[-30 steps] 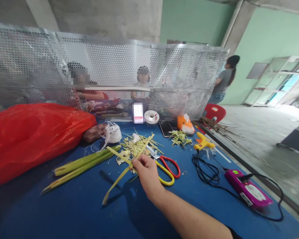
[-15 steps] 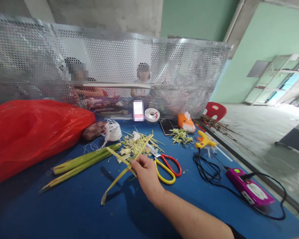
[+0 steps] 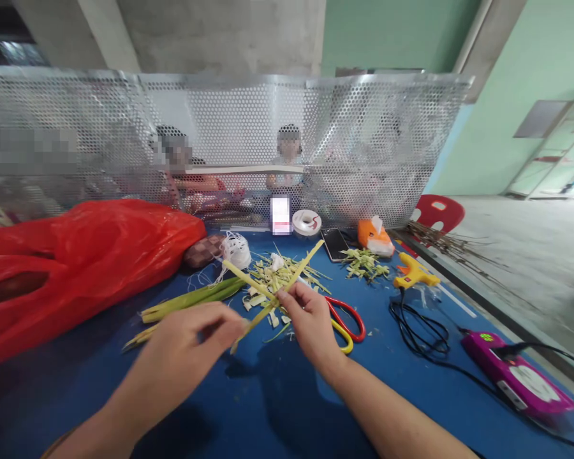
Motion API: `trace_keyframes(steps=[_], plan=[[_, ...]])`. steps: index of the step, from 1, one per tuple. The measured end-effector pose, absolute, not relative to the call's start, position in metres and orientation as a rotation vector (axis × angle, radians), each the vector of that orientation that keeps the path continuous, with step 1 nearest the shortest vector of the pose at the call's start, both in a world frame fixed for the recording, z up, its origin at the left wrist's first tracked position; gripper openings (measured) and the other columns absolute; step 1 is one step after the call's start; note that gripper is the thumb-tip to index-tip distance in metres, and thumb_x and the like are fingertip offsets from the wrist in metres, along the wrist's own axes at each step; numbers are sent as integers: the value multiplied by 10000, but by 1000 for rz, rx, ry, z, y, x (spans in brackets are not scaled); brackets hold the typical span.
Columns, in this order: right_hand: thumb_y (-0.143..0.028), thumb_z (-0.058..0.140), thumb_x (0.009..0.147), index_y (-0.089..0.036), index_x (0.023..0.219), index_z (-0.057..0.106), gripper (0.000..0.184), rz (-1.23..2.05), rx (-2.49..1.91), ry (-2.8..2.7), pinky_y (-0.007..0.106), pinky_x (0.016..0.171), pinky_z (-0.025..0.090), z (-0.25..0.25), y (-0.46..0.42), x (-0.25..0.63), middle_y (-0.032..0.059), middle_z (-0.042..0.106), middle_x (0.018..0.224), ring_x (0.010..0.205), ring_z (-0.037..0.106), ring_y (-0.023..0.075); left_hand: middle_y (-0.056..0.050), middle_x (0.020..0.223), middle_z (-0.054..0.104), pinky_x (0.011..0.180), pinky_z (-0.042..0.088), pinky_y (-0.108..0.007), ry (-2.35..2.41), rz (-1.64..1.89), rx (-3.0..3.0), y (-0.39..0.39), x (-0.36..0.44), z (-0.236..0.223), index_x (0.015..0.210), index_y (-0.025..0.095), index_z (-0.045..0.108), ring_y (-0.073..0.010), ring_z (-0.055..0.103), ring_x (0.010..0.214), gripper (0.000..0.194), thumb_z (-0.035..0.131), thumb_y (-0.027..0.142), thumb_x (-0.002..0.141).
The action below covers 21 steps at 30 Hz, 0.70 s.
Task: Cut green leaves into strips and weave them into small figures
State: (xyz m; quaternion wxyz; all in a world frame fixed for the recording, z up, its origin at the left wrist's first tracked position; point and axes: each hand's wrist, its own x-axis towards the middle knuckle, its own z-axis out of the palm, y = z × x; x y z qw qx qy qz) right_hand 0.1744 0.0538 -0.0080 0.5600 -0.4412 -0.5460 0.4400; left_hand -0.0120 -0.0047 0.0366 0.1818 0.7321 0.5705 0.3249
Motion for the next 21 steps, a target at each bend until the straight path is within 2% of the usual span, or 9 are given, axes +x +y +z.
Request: trace_keyframes(steps=[2, 4, 8, 11, 16, 21], plan=[[-376, 636, 780, -189, 619, 587, 252, 999, -1027, -1333, 278, 620, 361, -5, 53, 177, 1, 559, 673, 677, 474, 155, -39, 873, 702, 773, 481, -336, 1623, 857, 2055, 19, 1, 36, 856, 208, 724, -226, 628, 843, 292, 639, 481, 796], [-357, 635, 782, -185, 603, 593, 252, 973, -1004, -1403, 290, 648, 374, -3, 52, 178, 17, 584, 719, 699, 489, 163, -66, 907, 710, 794, 470, -347, 1583, 916, 1898, 35, 13, 28, 918, 186, 723, -250, 628, 868, 385, 708, 509, 707], [-364, 661, 765, -182, 571, 593, 275, 1053, -980, -1444, 298, 654, 388, 0, 51, 179, 12, 569, 672, 687, 503, 167, -48, 706, 682, 644, 484, -272, 1111, 971, 1323, 43, 29, 8, 874, 133, 712, -158, 605, 633, 359, 699, 458, 721], [-403, 693, 749, -180, 672, 634, 243, 1241, -965, -1301, 284, 623, 394, 0, 53, 180, -12, 566, 642, 638, 499, 148, -24, 625, 650, 509, 438, -213, 1042, 929, 1051, 40, 32, 0, 825, 109, 695, -101, 555, 495, 349, 743, 424, 682], [-441, 724, 723, -158, 683, 660, 293, 1363, -980, -1246, 254, 527, 368, -3, 55, 180, -46, 497, 506, 505, 446, 107, -35, 640, 669, 416, 383, -171, 957, 782, 934, 32, 26, -5, 808, 116, 684, -83, 560, 455, 399, 709, 500, 703], [-425, 746, 689, -152, 617, 671, 291, 1383, -1028, -1179, 253, 494, 373, -6, 48, 176, -14, 558, 487, 464, 466, 106, 5, 541, 612, 375, 342, -148, 992, 755, 936, 26, 25, -3, 752, 127, 670, -62, 514, 407, 288, 714, 409, 716]])
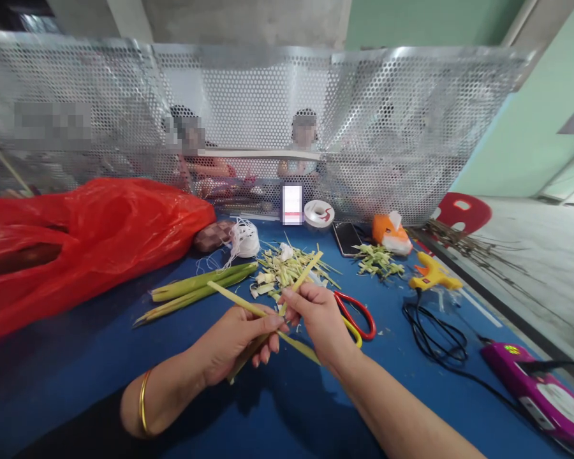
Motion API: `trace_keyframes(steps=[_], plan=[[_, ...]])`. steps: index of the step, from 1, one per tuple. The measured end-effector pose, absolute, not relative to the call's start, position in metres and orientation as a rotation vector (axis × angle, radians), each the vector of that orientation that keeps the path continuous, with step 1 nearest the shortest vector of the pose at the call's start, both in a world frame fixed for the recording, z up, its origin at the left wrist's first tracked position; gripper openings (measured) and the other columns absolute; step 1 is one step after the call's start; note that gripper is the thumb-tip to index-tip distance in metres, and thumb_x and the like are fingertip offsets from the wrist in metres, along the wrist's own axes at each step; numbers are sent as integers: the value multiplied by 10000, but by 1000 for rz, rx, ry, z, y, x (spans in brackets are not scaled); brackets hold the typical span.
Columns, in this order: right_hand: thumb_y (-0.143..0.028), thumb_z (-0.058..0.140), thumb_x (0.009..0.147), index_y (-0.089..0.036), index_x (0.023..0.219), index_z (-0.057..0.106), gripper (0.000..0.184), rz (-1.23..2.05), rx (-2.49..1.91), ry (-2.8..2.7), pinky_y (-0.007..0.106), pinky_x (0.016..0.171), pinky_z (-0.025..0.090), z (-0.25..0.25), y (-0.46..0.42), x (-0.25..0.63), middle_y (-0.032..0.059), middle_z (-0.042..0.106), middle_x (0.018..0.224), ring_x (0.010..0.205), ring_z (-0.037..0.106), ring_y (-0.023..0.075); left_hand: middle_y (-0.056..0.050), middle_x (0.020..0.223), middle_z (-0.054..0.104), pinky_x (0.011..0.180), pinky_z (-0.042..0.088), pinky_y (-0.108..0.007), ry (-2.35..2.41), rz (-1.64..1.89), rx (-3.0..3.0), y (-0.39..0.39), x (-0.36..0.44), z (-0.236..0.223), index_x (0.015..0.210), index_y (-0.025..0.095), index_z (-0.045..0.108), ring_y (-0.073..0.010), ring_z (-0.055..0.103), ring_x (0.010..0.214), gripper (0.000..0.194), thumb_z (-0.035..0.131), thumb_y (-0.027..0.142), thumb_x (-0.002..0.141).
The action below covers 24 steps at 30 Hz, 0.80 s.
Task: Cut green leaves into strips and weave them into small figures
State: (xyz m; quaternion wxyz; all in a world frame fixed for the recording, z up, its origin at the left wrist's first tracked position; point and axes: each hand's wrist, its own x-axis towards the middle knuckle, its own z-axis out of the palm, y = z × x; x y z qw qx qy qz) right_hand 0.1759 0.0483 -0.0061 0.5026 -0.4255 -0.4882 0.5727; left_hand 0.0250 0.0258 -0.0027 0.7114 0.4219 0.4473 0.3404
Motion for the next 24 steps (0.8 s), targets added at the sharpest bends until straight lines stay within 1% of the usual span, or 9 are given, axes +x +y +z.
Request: trace_keyframes(steps=[4, 8, 12, 14, 16, 18, 20, 22, 24], plan=[[-390, 767, 669, -159, 559, 647, 282, 1371, -1038, -1107, 252, 507, 382, -8, 51, 175, -8, 562, 499, 478, 459, 102, -10, 557, 636, 412, 402, -176, 986, 771, 943, 23, 25, -1, 752, 123, 676, -80, 536, 420, 239, 703, 359, 725], [-444, 702, 733, -153, 678, 682, 296, 1323, -1127, -1217, 286, 571, 421, -5, 60, 183, 17, 605, 574, 545, 513, 139, -23, 563, 656, 497, 454, -203, 1012, 838, 857, 24, 26, -3, 755, 110, 702, -99, 584, 468, 245, 735, 348, 708], [-352, 601, 844, -203, 840, 674, 166, 574, -1187, -1398, 336, 743, 425, 3, 54, 193, 50, 663, 813, 768, 574, 200, -70, 740, 740, 746, 499, -244, 976, 985, 760, 30, 25, -4, 895, 123, 738, -158, 686, 746, 294, 771, 334, 694], [-297, 568, 873, -221, 779, 654, 148, 332, -1119, -1564, 333, 746, 405, 3, 46, 192, 40, 640, 774, 766, 562, 204, -73, 814, 756, 857, 472, -261, 944, 1086, 740, 32, 24, -5, 938, 142, 740, -178, 680, 879, 297, 783, 292, 685], [-281, 548, 889, -224, 707, 638, 211, 421, -1066, -1769, 318, 696, 402, -2, 39, 186, 30, 615, 699, 703, 552, 197, -66, 846, 759, 903, 451, -276, 902, 1180, 742, 34, 24, -5, 944, 154, 741, -191, 666, 941, 294, 790, 271, 679], [-295, 567, 882, -219, 744, 657, 181, 683, -1084, -1871, 308, 683, 414, -10, 35, 175, 37, 640, 742, 719, 570, 203, -62, 858, 756, 903, 453, -293, 867, 1219, 728, 35, 24, -6, 952, 157, 738, -202, 666, 934, 311, 798, 265, 667], [-313, 590, 867, -214, 808, 675, 143, 949, -1082, -1849, 308, 736, 429, -20, 33, 165, 42, 670, 827, 798, 590, 217, -69, 869, 752, 885, 463, -300, 847, 1201, 709, 34, 25, -7, 955, 149, 735, -207, 669, 908, 325, 801, 259, 657], [-341, 560, 884, -204, 814, 678, 195, 1123, -1054, -1786, 303, 755, 431, -27, 32, 157, 35, 664, 816, 813, 586, 214, -77, 867, 747, 839, 476, -288, 851, 1163, 724, 33, 25, -8, 966, 145, 731, -202, 666, 889, 326, 791, 259, 667], [-375, 507, 910, -192, 760, 659, 281, 1177, -1050, -1738, 287, 710, 424, -31, 30, 154, 23, 626, 753, 758, 561, 194, -78, 859, 742, 718, 477, -247, 870, 1127, 771, 32, 25, -9, 997, 149, 724, -181, 656, 833, 329, 769, 257, 689]])
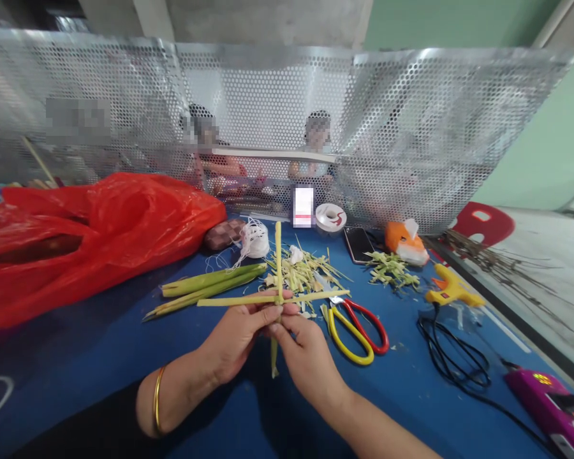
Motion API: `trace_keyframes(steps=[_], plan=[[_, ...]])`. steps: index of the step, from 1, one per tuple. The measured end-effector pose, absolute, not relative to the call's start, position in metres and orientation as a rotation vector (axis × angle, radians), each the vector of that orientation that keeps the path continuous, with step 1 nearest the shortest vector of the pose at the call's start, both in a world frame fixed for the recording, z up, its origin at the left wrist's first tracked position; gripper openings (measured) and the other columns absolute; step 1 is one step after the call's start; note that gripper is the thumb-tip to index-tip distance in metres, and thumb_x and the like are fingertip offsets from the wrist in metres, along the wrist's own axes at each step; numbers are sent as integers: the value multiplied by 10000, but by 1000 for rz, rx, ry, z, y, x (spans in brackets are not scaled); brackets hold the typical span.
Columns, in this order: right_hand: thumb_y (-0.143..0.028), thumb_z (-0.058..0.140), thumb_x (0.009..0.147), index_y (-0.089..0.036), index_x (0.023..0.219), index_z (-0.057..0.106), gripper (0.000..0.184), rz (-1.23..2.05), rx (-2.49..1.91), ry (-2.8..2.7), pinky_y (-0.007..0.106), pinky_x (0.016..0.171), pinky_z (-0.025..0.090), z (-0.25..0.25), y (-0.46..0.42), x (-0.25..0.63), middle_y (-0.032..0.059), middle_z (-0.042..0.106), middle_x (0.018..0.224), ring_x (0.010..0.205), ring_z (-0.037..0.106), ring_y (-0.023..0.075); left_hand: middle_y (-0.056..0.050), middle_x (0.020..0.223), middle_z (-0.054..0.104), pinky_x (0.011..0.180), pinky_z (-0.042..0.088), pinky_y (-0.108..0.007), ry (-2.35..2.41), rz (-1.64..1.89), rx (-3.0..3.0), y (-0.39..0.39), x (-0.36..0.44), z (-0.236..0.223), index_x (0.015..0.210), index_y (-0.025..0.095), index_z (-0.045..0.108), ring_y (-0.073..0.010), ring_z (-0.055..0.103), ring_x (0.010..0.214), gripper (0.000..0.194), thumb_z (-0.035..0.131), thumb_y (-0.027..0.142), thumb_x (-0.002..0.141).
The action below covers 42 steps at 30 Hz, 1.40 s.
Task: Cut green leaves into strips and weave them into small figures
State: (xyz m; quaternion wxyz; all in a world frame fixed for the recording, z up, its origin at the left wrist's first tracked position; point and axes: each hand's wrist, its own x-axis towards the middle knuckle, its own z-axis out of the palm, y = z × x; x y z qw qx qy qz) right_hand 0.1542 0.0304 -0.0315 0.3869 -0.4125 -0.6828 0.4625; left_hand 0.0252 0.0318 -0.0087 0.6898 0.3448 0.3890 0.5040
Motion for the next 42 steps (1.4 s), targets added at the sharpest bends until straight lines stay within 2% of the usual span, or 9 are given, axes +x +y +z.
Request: trace_keyframes(steps=[4, 14, 19, 22, 24, 28, 35, 38, 42], plan=[[-396, 485, 922, -191, 652, 578, 352, 1110, -1112, -1762, 264, 599, 369, -34, 28, 159, 2, 544, 675, 652, 484, 158, -72, 803, 729, 505, 377, -212, 887, 1113, 829, 32, 25, -7, 998, 147, 723, -138, 590, 637, 319, 739, 255, 698], [-309, 464, 927, -211, 620, 517, 327, 948, -1031, -1965, 275, 604, 366, -30, 27, 162, 7, 519, 660, 655, 474, 166, -70, 726, 711, 520, 399, -241, 871, 1097, 819, 35, 23, -5, 922, 135, 735, -154, 590, 604, 268, 731, 238, 674], [-382, 470, 934, -203, 664, 561, 336, 1182, -995, -1716, 283, 670, 408, -28, 28, 158, 22, 572, 697, 698, 529, 174, -94, 875, 732, 492, 395, -233, 841, 1044, 886, 37, 17, 2, 1035, 130, 704, -126, 571, 567, 348, 693, 194, 693], [-443, 515, 904, -189, 656, 593, 363, 1375, -938, -1439, 298, 700, 442, -23, 32, 160, 31, 606, 688, 674, 573, 174, -81, 1045, 722, 608, 462, -260, 718, 1023, 971, 40, 11, 6, 1171, 190, 655, -133, 611, 647, 542, 636, 58, 646], [-472, 555, 875, -181, 648, 605, 372, 1428, -951, -1315, 276, 603, 432, -19, 34, 163, 18, 602, 658, 566, 546, 140, -68, 1114, 707, 770, 485, -293, 639, 1015, 1006, 43, 6, 7, 1214, 221, 635, -179, 655, 839, 616, 601, 15, 635], [-493, 611, 836, -176, 618, 602, 385, 1428, -981, -1274, 232, 440, 313, -14, 36, 168, -26, 507, 488, 417, 415, 89, -73, 1128, 705, 893, 464, -334, 609, 968, 1076, 49, -1, 7, 1199, 217, 653, -230, 629, 1054, 517, 599, 54, 711], [-451, 619, 841, -161, 574, 588, 395, 1550, -852, -1209, 217, 433, 321, -12, 33, 169, -36, 465, 460, 414, 384, 74, -115, 1125, 699, 811, 490, -325, 428, 925, 1017, 57, -9, -4, 1146, 175, 681, -239, 634, 1017, 418, 578, 89, 750], [-438, 613, 844, -158, 573, 583, 391, 1573, -853, -1205, 205, 425, 315, -11, 33, 169, -35, 475, 469, 410, 384, 67, -147, 1108, 696, 762, 502, -329, 345, 890, 894, 59, -11, -6, 1100, 125, 697, -262, 636, 1003, 358, 545, 194, 783], [-479, 599, 834, -167, 557, 556, 419, 1446, -956, -1311, 200, 413, 317, -13, 38, 170, -39, 452, 448, 402, 383, 73, -120, 995, 725, 685, 510, -270, 416, 943, 861, 58, -8, -4, 1061, 122, 704, -201, 672, 835, 353, 654, 242, 733]])
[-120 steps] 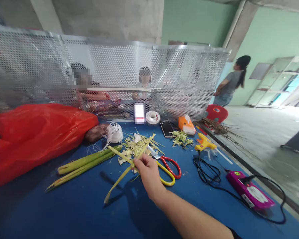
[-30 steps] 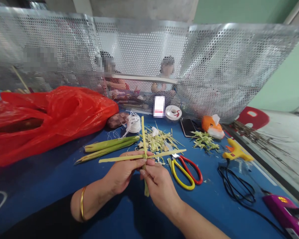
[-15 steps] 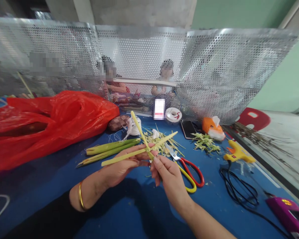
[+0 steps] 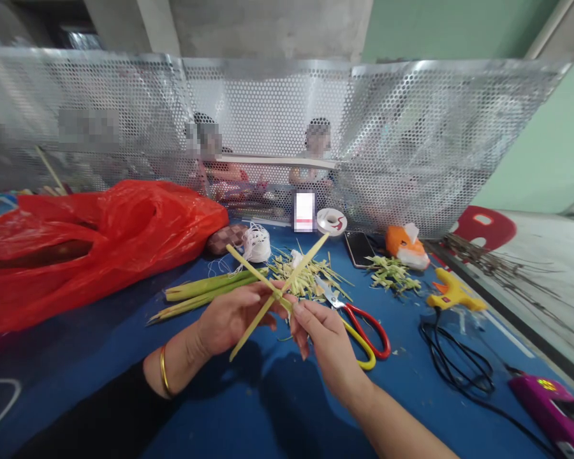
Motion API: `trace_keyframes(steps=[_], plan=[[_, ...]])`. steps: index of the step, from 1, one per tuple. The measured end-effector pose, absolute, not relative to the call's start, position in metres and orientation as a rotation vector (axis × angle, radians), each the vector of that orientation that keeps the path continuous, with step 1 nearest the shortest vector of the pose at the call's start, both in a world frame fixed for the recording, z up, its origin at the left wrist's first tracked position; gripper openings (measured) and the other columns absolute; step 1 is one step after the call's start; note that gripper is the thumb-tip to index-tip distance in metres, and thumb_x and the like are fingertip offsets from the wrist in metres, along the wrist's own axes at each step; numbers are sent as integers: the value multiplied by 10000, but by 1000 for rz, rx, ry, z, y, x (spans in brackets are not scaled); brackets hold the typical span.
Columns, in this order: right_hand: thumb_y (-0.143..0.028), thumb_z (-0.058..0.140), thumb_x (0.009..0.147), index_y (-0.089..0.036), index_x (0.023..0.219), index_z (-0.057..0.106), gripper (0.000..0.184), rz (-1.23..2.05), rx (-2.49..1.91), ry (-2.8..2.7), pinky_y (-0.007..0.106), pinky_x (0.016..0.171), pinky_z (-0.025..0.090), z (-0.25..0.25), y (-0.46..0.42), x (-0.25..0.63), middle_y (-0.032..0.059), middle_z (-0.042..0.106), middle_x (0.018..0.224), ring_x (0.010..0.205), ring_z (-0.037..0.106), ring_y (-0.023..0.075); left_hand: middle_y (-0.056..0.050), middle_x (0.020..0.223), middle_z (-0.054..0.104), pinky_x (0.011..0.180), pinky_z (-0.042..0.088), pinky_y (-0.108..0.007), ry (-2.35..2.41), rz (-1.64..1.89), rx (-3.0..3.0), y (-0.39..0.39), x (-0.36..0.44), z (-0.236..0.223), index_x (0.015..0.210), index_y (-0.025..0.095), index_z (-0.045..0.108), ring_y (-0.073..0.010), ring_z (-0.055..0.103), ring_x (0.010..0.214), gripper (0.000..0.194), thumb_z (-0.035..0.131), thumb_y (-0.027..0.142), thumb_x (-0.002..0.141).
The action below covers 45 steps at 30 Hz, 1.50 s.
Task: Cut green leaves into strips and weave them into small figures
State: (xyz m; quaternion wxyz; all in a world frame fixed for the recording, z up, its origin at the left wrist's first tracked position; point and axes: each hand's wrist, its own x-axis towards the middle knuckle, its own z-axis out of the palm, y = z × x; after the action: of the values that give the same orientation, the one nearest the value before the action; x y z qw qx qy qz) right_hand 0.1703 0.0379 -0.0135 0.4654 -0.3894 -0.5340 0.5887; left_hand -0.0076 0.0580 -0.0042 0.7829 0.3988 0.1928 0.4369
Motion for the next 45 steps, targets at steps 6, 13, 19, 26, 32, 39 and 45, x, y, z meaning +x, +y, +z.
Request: trace_keyframes(steps=[6, 13, 19, 26, 32, 39, 45], plan=[[-484, 460, 913, -187, 651, 532, 403, 1155, -1170, -1750, 217, 417, 307, -22, 39, 172, -45, 442, 499, 421, 401, 95, -54, 776, 720, 506, 471, -194, 770, 1100, 870, 51, 7, -3, 799, 120, 682, -102, 625, 545, 171, 758, 247, 714], [-290, 375, 973, -201, 662, 465, 335, 574, -1070, -2143, 237, 528, 317, -26, 29, 168, -27, 464, 576, 536, 441, 116, -69, 766, 718, 433, 429, -176, 957, 1200, 905, 49, 12, -10, 838, 92, 705, -65, 550, 450, 180, 713, 241, 738], [-266, 434, 952, -185, 742, 550, 253, 137, -993, -2283, 273, 553, 317, -12, 28, 178, 14, 556, 663, 584, 498, 148, -48, 736, 701, 408, 413, -168, 1063, 1125, 957, 48, 13, -9, 801, 109, 702, -68, 553, 451, 183, 676, 284, 753], [-308, 579, 879, -192, 877, 654, 137, 256, -1041, -2114, 288, 628, 390, 5, 35, 187, 18, 591, 739, 688, 556, 171, -21, 590, 638, 386, 418, -178, 1010, 368, 1161, 20, 22, -7, 600, 128, 667, -87, 554, 401, 142, 623, 233, 686], [-299, 537, 890, -194, 706, 530, 211, 960, -1057, -1983, 221, 472, 374, -4, 28, 173, -47, 487, 566, 507, 470, 113, -27, 588, 642, 339, 393, -193, 1006, 327, 1108, 19, 28, -24, 567, 133, 634, -103, 547, 377, 174, 625, 268, 677], [-75, 458, 879, -153, 905, 616, 178, -294, -587, -2475, 340, 638, 404, -15, 13, 174, 66, 662, 780, 669, 575, 193, -74, 721, 687, 301, 258, -132, 1032, 834, 693, 47, 9, -3, 778, 94, 682, -64, 548, 443, 201, 670, 293, 751], [-55, 297, 941, -122, 910, 627, 338, -357, -652, -2475, 367, 694, 474, -30, 24, 165, 105, 664, 815, 738, 616, 223, -73, 751, 677, 365, 343, -107, 928, 944, 585, 53, 5, -6, 745, 128, 670, -95, 631, 592, 165, 641, 276, 812]])
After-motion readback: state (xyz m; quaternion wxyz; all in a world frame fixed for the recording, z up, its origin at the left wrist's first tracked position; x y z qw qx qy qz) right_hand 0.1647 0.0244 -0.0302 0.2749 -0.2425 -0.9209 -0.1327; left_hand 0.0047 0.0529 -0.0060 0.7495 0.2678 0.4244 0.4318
